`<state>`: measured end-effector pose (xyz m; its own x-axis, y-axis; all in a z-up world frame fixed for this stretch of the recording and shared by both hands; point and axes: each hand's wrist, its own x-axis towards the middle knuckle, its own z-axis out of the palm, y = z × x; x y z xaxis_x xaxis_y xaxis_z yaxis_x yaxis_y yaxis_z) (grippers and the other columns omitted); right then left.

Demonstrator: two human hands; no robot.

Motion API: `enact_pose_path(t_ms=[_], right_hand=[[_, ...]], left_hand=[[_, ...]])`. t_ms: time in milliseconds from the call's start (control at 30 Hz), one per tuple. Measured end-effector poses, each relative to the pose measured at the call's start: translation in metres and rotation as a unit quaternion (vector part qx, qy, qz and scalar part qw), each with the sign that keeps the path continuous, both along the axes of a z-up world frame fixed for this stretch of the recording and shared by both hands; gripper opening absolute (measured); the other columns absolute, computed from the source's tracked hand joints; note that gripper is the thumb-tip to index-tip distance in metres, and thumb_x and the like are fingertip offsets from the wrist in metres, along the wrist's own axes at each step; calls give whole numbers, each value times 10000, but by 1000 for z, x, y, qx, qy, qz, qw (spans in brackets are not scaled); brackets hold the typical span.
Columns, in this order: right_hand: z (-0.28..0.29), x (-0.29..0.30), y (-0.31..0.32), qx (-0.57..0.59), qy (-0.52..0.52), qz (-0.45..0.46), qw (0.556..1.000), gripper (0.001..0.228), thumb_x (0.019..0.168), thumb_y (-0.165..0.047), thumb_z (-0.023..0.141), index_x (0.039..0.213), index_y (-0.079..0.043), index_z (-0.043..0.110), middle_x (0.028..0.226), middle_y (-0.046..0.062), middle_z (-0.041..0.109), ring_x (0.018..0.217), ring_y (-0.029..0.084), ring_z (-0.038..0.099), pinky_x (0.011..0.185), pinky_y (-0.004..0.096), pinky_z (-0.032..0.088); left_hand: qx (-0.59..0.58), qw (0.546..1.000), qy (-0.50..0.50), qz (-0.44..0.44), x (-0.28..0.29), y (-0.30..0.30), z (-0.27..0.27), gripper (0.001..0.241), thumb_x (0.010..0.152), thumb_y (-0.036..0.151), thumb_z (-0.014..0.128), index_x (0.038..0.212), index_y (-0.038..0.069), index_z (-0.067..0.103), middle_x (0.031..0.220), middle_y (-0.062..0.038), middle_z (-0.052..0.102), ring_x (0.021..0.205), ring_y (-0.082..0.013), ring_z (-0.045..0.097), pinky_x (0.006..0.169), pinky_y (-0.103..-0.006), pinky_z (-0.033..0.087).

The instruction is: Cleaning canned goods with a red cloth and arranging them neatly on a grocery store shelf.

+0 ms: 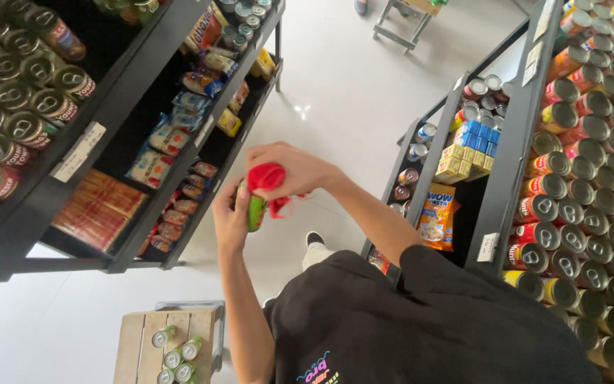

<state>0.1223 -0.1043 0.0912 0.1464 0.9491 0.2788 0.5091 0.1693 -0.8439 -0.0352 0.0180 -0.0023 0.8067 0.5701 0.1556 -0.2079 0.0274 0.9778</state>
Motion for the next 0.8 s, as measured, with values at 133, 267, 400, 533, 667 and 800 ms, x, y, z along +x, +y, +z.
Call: enact_pose_path(t_ms=[133,267,400,533,667,800], right_hand=[[-22,-8,43,23,-6,26,999,216,849,-270,771,958,-100,694,1010,72,669,892,268,663,847,440,534],[-25,-25,63,25,-63,45,997,251,798,-238,797,939,-69,675,1019,117,667,898,369,666,839,464,533],[-17,-41,74,44,-21,128,991,115,816,-190,747,866,-119,672,941,38,638,830,208,654,797,364,527],[-14,-50,97,73,-16,160,984,143,899,-262,725,925,-129,679,988,22,634,830,249,634,814,345,519],[-16,-38,98,89,-36,134,986,236,927,-295,736,968,-68,691,1027,109,662,920,273,673,815,405,533],[0,-52,93,54,-40,148,987,161,845,-161,762,864,-45,652,948,111,651,839,264,651,771,392,511]], left_hand=[[18,999,3,26,-28,10,-14,345,1004,398,610,1006,81,747,773,-41,652,778,-126,558,691,-307,482],[53,992,-11,114,-54,31,-35,380,1015,393,617,1118,50,746,936,-103,708,891,-141,599,826,-335,515],[-4,988,-28,153,-71,27,-13,375,1015,424,617,1073,78,749,837,-8,646,780,-78,550,734,-234,480],[-14,991,-31,126,-69,39,-12,398,1081,457,531,939,126,701,782,35,595,744,-65,482,695,-228,424],[122,982,13,145,-70,61,-20,267,1035,317,633,1060,65,717,909,-138,663,888,-189,594,815,-358,470],[104,985,-16,140,-81,67,-13,423,970,381,681,1229,50,726,1052,-152,721,981,-209,622,914,-408,504]])
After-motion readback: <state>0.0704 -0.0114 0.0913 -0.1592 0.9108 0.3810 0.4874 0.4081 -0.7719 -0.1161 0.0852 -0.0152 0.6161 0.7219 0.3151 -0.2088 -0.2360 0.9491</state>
